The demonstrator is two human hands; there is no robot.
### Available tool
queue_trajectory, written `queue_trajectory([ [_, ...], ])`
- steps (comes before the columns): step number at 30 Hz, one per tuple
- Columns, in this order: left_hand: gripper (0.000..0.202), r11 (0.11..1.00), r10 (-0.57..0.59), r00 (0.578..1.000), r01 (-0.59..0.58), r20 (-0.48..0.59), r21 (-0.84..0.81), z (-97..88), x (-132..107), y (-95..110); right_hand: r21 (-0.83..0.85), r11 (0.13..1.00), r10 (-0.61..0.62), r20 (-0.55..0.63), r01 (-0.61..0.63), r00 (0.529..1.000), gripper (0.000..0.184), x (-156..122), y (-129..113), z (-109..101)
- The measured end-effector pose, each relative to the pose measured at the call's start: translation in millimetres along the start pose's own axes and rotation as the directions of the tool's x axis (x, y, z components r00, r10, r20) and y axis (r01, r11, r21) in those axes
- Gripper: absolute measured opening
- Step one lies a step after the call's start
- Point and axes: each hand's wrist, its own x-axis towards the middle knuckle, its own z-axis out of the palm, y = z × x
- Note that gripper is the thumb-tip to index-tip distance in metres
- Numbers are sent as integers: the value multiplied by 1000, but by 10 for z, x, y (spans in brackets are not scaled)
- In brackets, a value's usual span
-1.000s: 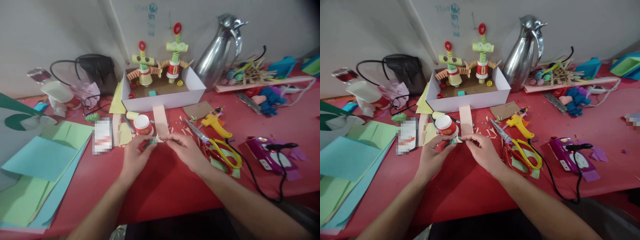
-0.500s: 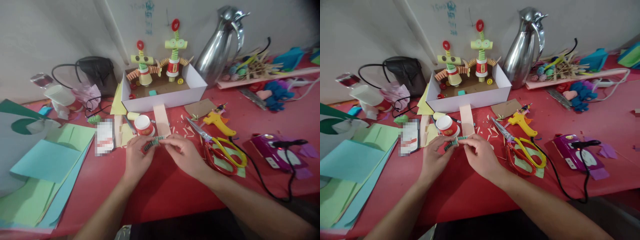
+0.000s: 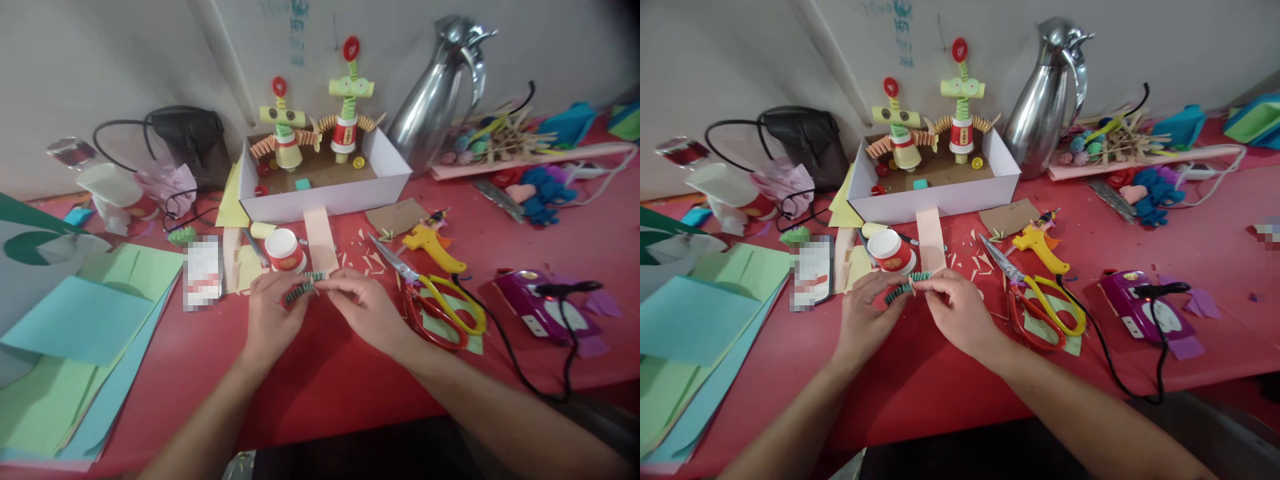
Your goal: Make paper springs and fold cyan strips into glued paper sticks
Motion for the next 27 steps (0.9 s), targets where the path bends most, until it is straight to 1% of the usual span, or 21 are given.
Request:
queue_trajectory([
  [2,9,999,-32,999,32,5,-27,-14,10,14,18,1000,0,-36,0,999,23,30,8,-50],
  [4,8,991,-95,995,97,22,-93,-34,22,27,72,997,31,-104,-23,994,20,68,17,-112],
  [6,10,971,-164,985,169,45,-171,-52,29,30,152,985,102,-165,-77,981,18,107,20,-168],
  [8,11,955,-198,978,207,63,-212,-51,28,23,223,967,169,-197,-124,966,17,141,16,-210],
  [10,13,967,-158,985,167,64,-193,-19,15,14,280,953,188,-233,-119,954,15,169,8,-237],
  [13,13,997,11,997,-5,82,-78,84,-18,7,334,939,182,-293,-78,939,13,199,6,-264],
  [15,16,994,106,988,-106,113,-5,150,-35,4,346,935,188,-308,-75,933,14,209,13,-276],
  [17,22,988,140,981,-147,131,41,172,-35,-7,346,935,193,-304,-80,933,14,214,22,-285],
  [20,32,991,106,989,-115,107,76,96,-2,-46,322,943,190,-296,-90,936,14,221,32,-304],
  [22,31,995,51,994,-59,93,84,5,26,-73,279,955,186,-295,-102,937,14,229,40,-328],
  [23,29,996,16,994,-25,104,91,-38,36,-81,244,964,178,-288,-107,941,14,232,45,-344],
  [25,27,992,-60,986,40,159,122,-96,41,-85,123,986,142,-238,-115,961,14,236,55,-384],
  [26,27,987,-89,977,61,196,146,-107,37,-81,33,994,106,-190,-102,976,15,234,59,-405],
  [27,27,983,-108,966,69,233,170,-107,29,-75,-77,995,55,-123,-64,991,16,230,62,-424],
])
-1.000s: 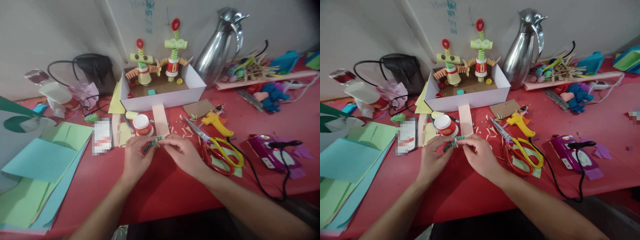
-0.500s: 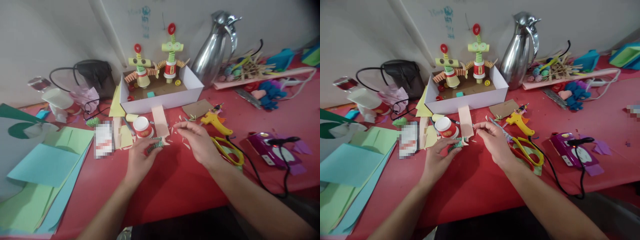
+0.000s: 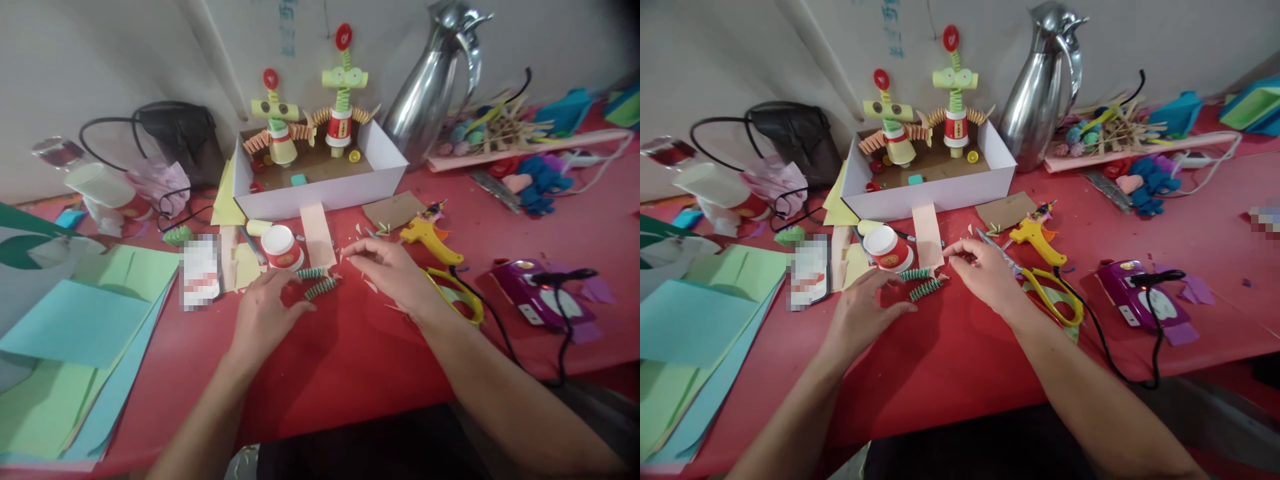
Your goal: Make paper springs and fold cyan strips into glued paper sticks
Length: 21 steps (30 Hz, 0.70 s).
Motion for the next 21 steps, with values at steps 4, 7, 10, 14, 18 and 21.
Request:
queue_trajectory([
  [4,24,999,31,995,-35,98,41,53,-23,28,-383,865,-235,263,325,936,34,-30,8,-39],
  [7,20,1000,-6,991,5,130,11,48,-12,20,-472,786,-261,332,399,907,47,-57,-1,-28],
  [10,20,986,-82,973,110,217,-122,-21,17,-1,-433,812,-245,356,391,902,50,-70,-18,-22],
  [14,20,963,-159,940,215,303,-161,-128,44,-20,-414,845,-170,394,339,903,53,-69,-14,-30],
  [18,30,953,-231,927,276,294,-123,-180,33,-52,-432,846,-123,411,311,903,57,-60,25,-13],
  [21,37,944,-248,922,299,297,-140,-166,14,-81,-439,846,-118,398,302,910,53,-53,44,14],
])
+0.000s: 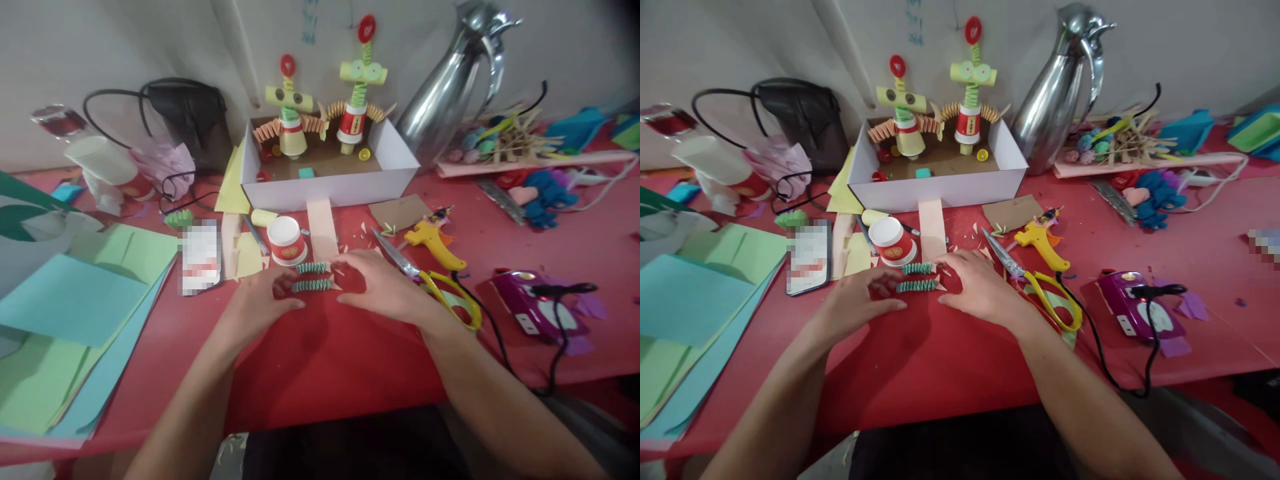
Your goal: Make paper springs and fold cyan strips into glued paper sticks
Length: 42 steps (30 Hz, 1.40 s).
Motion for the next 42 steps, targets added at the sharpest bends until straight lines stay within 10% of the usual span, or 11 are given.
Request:
queue_trajectory([
  [13,23,999,43,974,-44,-223,0,42,37,-25,-49,999,-22,-137,16,990,38,53,-46,100],
  [26,38,981,148,965,-116,-217,154,193,83,-78,-160,987,-29,-32,23,999,54,91,-73,134],
  [42,17,996,79,989,-85,-126,-39,112,19,-5,-205,977,-67,-41,57,997,56,88,-10,113],
])
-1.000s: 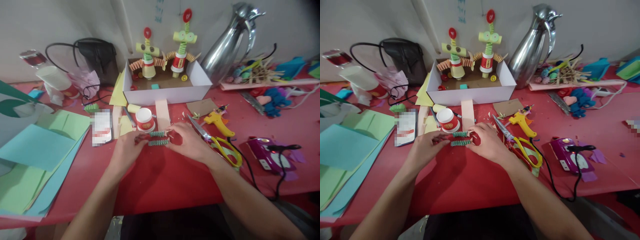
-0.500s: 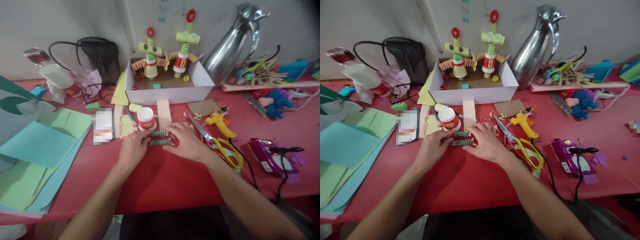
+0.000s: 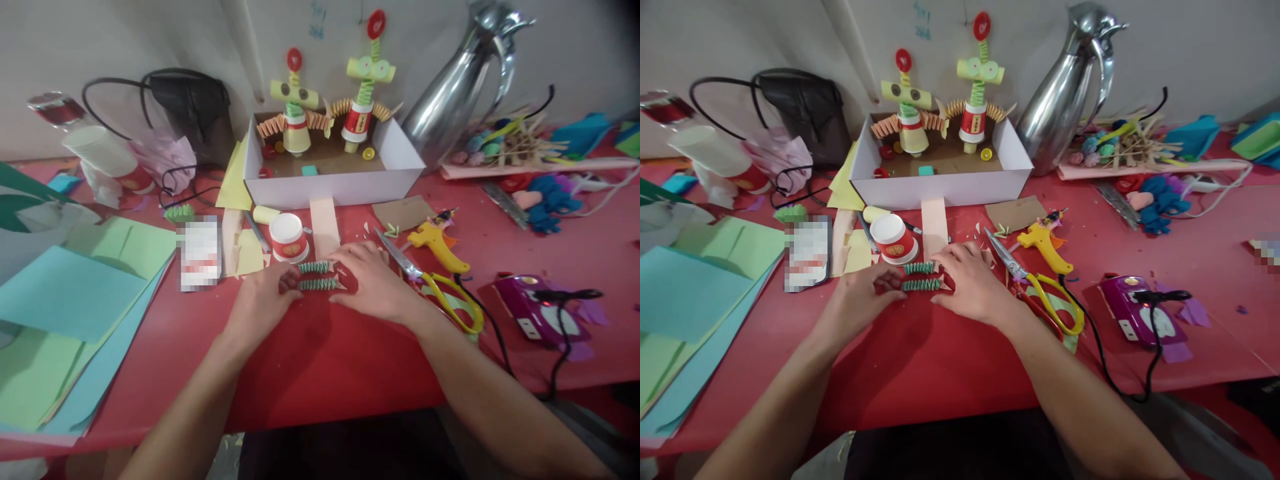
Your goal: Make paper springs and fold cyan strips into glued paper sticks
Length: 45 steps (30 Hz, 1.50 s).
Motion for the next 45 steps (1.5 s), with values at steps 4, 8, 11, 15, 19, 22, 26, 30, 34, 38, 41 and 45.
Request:
queue_trajectory([
  [4,21,999,38,999,-38,26,8,59,1,-19,-9,1000,-11,-45,11,999,47,-22,-7,4],
  [8,20,994,73,997,-74,21,74,64,7,-3,-38,999,-35,-78,32,996,36,-38,-40,32],
  [11,15,992,120,993,-121,14,42,47,-5,60,-64,997,-58,-86,53,995,32,-56,-95,26],
  [15,12,952,97,994,-80,43,-294,7,-35,139,6,997,-74,-154,76,985,23,-88,-196,-43],
  [19,27,790,62,995,0,81,-613,-19,-62,160,284,958,5,-178,46,984,15,-104,-261,-107],
  [22,41,721,74,993,8,89,-693,-6,-73,176,659,752,81,-56,-24,995,21,-102,-265,-104],
  [26,27,655,88,993,0,77,-755,59,-80,203,897,425,67,103,-122,992,26,-87,-295,-41],
  [30,22,628,91,994,-11,59,-778,107,-93,207,942,309,-18,140,-128,990,33,-70,-369,40],
  [34,20,612,112,992,-29,50,-791,92,-102,203,937,322,-31,156,-137,987,41,-68,-378,98],
  [38,21,550,132,984,29,122,-835,83,-89,196,933,347,-77,132,-98,988,39,-70,-366,119],
  [41,20,493,150,977,57,149,-868,99,-81,197,898,437,-120,113,-50,986,38,-63,-396,121],
  [45,20,454,126,984,53,123,-889,94,-91,205,735,677,-146,92,32,985,43,-69,-312,-43],
])
